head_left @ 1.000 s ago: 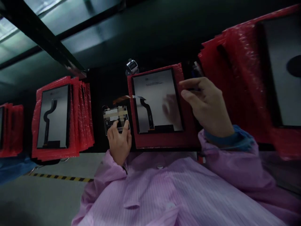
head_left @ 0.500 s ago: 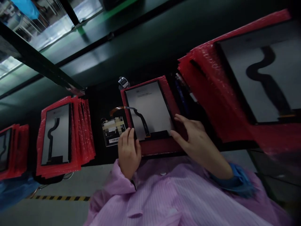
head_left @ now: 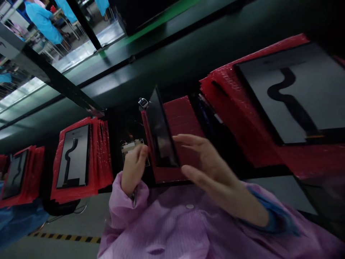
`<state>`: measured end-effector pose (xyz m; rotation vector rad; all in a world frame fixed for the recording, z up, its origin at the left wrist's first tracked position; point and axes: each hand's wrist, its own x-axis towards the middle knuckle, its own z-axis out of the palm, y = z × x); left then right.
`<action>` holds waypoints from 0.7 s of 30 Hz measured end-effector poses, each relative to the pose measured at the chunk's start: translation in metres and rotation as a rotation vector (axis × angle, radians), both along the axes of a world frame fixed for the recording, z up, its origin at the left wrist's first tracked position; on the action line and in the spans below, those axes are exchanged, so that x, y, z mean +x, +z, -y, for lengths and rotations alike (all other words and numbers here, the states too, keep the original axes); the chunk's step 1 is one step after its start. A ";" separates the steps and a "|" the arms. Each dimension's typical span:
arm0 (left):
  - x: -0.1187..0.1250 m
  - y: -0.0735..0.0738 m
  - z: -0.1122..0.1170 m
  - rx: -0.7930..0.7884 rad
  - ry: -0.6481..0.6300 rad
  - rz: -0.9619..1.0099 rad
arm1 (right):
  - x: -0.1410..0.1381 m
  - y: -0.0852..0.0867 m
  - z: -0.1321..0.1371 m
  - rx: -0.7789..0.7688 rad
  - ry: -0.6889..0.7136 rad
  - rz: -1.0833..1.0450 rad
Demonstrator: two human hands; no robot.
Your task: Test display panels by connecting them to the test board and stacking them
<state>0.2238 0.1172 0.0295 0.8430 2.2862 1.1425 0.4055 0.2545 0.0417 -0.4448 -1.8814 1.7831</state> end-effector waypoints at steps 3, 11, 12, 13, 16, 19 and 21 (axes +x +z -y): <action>-0.014 0.014 -0.014 0.416 0.221 0.213 | -0.026 0.010 0.021 0.200 0.233 -0.161; -0.018 0.019 -0.011 0.636 0.508 0.525 | -0.077 -0.048 0.047 0.245 0.066 0.233; -0.019 0.020 -0.010 0.627 0.518 0.517 | -0.079 -0.051 0.049 0.282 0.089 0.228; -0.019 0.020 -0.008 0.617 0.527 0.511 | -0.079 -0.052 0.052 0.309 0.144 0.172; -0.023 0.020 0.000 0.602 0.585 0.450 | -0.072 -0.045 0.053 0.318 0.302 -0.126; -0.029 0.015 0.014 0.617 0.668 0.315 | -0.065 -0.040 0.042 0.264 0.129 -0.075; -0.031 0.009 0.020 0.604 0.660 0.299 | -0.061 -0.042 0.031 0.196 0.021 0.076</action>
